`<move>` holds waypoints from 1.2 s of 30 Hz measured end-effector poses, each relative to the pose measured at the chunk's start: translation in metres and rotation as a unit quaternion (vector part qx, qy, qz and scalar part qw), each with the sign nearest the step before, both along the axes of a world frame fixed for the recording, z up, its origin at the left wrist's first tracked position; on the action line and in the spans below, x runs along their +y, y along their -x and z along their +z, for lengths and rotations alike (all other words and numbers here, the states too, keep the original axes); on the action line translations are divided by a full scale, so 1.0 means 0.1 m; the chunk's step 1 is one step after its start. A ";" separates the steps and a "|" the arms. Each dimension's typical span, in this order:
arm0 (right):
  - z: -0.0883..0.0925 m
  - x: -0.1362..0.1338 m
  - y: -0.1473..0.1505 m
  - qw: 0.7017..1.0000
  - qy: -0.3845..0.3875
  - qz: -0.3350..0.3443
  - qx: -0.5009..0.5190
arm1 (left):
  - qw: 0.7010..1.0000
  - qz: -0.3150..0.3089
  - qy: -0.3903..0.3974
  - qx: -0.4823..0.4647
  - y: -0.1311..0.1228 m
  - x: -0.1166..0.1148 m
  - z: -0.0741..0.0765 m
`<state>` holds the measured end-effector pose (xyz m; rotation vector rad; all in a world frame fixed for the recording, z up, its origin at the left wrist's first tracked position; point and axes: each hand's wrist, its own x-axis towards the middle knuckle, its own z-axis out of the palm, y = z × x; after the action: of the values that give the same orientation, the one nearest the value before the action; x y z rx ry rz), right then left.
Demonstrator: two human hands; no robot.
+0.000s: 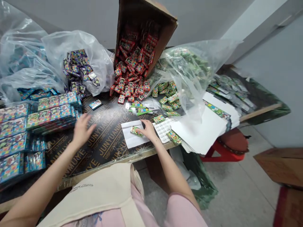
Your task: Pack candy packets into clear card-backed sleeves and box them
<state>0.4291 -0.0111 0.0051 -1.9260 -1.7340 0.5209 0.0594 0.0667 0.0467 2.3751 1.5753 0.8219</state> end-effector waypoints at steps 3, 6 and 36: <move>-0.05 -0.12 0.22 0.999 0.021 -0.009 -0.041 | 0.983 -0.143 0.117 -0.002 -0.71 -0.13 -0.24; -0.08 -0.28 0.32 0.997 0.031 -0.011 -0.074 | 0.974 -0.153 0.169 0.008 -1.24 -0.08 -0.42; -0.55 -3.12 -1.21 0.683 -0.083 -0.692 0.217 | 0.905 -0.402 0.048 0.134 -1.78 -1.43 -0.57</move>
<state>0.5497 -0.3227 -0.0497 -2.0830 0.2228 0.1457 0.2377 -0.0768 -0.0106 2.7663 0.5228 0.2364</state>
